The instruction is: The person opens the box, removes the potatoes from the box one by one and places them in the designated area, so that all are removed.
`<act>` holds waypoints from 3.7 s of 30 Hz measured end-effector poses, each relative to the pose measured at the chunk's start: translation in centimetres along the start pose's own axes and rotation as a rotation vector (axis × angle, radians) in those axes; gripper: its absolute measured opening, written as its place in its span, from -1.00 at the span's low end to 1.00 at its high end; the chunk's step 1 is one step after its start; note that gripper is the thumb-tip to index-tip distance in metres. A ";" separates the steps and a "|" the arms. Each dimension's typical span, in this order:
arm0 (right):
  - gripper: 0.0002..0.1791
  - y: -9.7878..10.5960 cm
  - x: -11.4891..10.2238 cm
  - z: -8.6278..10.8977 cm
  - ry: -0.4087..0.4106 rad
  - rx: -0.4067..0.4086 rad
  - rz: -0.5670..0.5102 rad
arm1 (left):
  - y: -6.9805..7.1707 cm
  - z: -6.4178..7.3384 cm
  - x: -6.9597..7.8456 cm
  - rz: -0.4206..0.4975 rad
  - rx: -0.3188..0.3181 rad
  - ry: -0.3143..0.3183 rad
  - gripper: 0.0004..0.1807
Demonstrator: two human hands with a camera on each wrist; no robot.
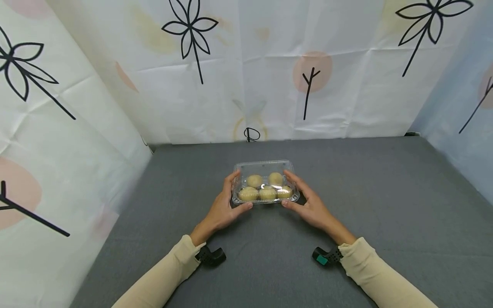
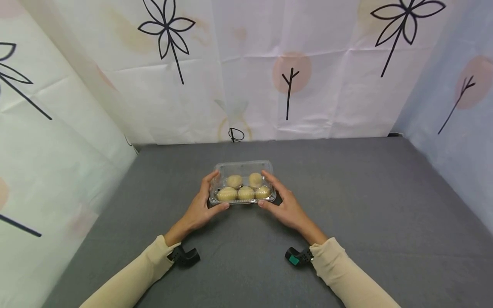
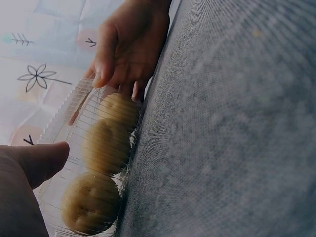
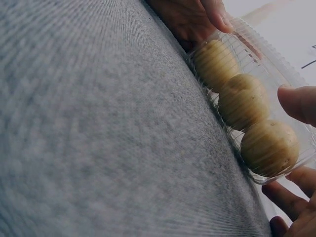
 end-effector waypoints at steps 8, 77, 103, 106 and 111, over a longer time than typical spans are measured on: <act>-0.10 0.1 -0.3 0.1 -0.027 -0.034 -0.044 | 0.0 -0.1 0.0 0.003 -0.003 -0.033 0.05; -0.25 0.4 0.1 -0.3 0.068 -0.051 -0.077 | 1.1 0.1 -0.3 0.140 0.103 -0.087 -0.37; -0.16 0.7 -0.5 -0.7 0.130 0.069 0.003 | 1.3 0.3 -0.1 0.097 0.125 -0.082 -0.41; -0.13 1.0 -0.7 -0.9 0.111 0.083 0.026 | 1.2 0.3 -0.1 0.071 0.135 -0.079 -0.42; -0.13 1.2 -1.1 -1.0 0.086 0.080 0.059 | 1.2 0.3 -0.2 0.049 0.153 -0.053 -0.49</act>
Point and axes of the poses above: each hand's wrist, its own z-axis away from the middle knuckle, its own y-axis out of the back of the hand, x = y × z, the point moved 4 cm from there along -z, towards the middle knuckle, and after that the axes turned 4 degrees about -x, right-handed, at the moved point
